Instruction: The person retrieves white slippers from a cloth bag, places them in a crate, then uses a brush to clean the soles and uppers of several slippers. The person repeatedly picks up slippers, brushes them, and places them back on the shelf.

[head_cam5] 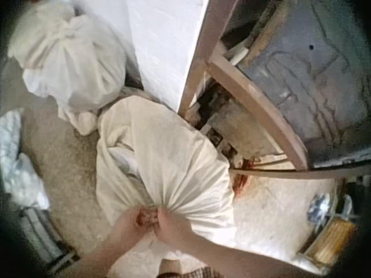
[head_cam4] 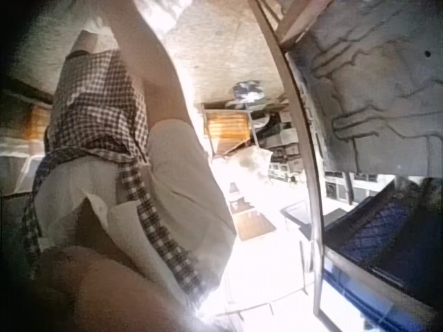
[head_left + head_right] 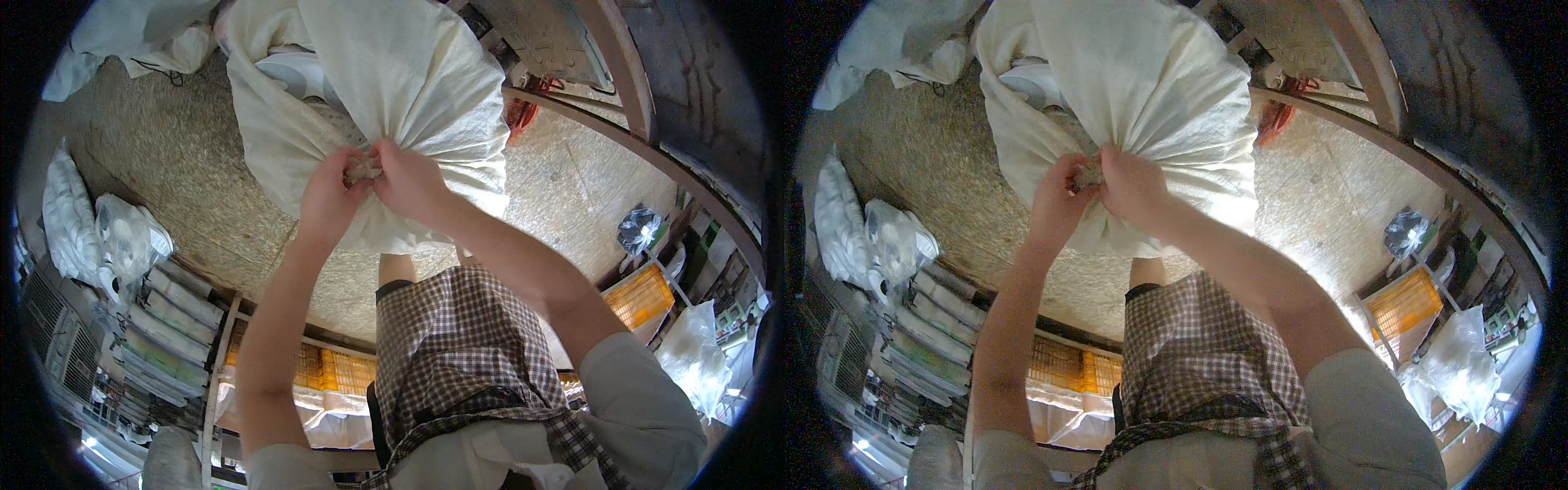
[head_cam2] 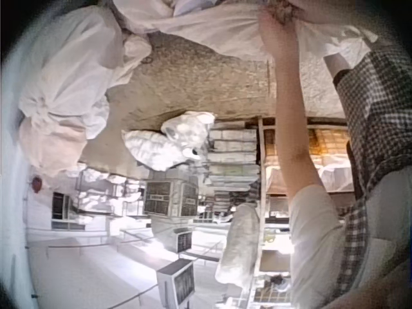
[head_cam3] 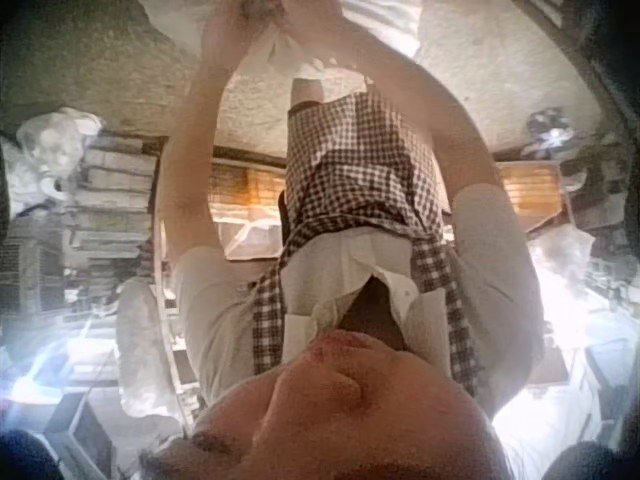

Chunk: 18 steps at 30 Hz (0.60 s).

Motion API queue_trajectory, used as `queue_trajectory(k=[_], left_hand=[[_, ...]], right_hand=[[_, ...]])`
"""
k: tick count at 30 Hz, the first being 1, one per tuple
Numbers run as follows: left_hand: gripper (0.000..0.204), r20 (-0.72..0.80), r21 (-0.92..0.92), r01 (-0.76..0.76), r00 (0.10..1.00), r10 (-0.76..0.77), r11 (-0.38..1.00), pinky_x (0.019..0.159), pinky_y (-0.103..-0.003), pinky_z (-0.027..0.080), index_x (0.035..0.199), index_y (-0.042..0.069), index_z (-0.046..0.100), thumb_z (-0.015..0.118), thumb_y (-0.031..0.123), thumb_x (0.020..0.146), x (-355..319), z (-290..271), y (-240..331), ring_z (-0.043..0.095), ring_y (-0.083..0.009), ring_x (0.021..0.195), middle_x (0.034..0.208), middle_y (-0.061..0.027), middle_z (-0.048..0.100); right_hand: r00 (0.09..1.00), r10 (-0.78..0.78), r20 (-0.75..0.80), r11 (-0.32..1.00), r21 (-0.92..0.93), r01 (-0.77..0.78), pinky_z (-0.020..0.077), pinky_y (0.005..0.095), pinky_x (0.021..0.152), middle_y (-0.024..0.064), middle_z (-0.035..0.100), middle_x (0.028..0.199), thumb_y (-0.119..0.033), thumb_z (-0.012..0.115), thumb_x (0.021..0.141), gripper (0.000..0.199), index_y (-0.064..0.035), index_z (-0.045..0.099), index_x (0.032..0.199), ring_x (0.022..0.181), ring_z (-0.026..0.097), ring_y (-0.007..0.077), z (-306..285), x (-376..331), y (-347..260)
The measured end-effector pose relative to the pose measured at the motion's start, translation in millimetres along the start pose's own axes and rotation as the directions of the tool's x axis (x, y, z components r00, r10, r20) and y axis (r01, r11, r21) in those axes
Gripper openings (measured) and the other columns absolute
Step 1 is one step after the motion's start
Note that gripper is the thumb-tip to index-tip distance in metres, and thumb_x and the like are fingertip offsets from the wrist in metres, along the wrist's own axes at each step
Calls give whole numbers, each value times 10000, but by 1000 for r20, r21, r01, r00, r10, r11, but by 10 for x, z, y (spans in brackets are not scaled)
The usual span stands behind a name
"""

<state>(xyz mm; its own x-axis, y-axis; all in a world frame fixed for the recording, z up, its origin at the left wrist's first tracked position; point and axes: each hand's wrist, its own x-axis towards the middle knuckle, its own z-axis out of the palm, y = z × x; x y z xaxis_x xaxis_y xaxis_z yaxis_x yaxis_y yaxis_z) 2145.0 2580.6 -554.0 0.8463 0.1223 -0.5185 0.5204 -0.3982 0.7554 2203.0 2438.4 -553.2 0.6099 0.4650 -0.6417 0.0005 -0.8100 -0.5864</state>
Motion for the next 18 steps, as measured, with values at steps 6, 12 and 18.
queue_trajectory(k=[6,12,18], left_hand=[[191,-277,-159,109,949,-150,981,639,-361,473,891,24,605,703,93,742,-466,75,-86,558,-260,684,785,-116,569],[269,-112,9,228,968,-226,974,653,-376,486,880,35,637,654,300,835,-343,438,-129,611,-328,727,746,-155,620],[238,-153,203,36,988,-5,979,637,-455,460,818,37,613,593,271,860,-246,388,-355,592,-374,736,761,-177,616]], right_hand=[[898,-93,430,996,43,83,486,403,705,191,637,835,-156,592,775,331,15,517,1049,825,631,324,-179,404,-46],[853,-46,520,995,-50,85,476,380,661,185,635,852,-248,530,826,306,13,573,980,763,621,293,-42,678,-149],[874,-120,472,897,-326,299,497,444,732,237,643,889,-152,543,753,248,29,645,889,861,633,368,-43,753,-192]])
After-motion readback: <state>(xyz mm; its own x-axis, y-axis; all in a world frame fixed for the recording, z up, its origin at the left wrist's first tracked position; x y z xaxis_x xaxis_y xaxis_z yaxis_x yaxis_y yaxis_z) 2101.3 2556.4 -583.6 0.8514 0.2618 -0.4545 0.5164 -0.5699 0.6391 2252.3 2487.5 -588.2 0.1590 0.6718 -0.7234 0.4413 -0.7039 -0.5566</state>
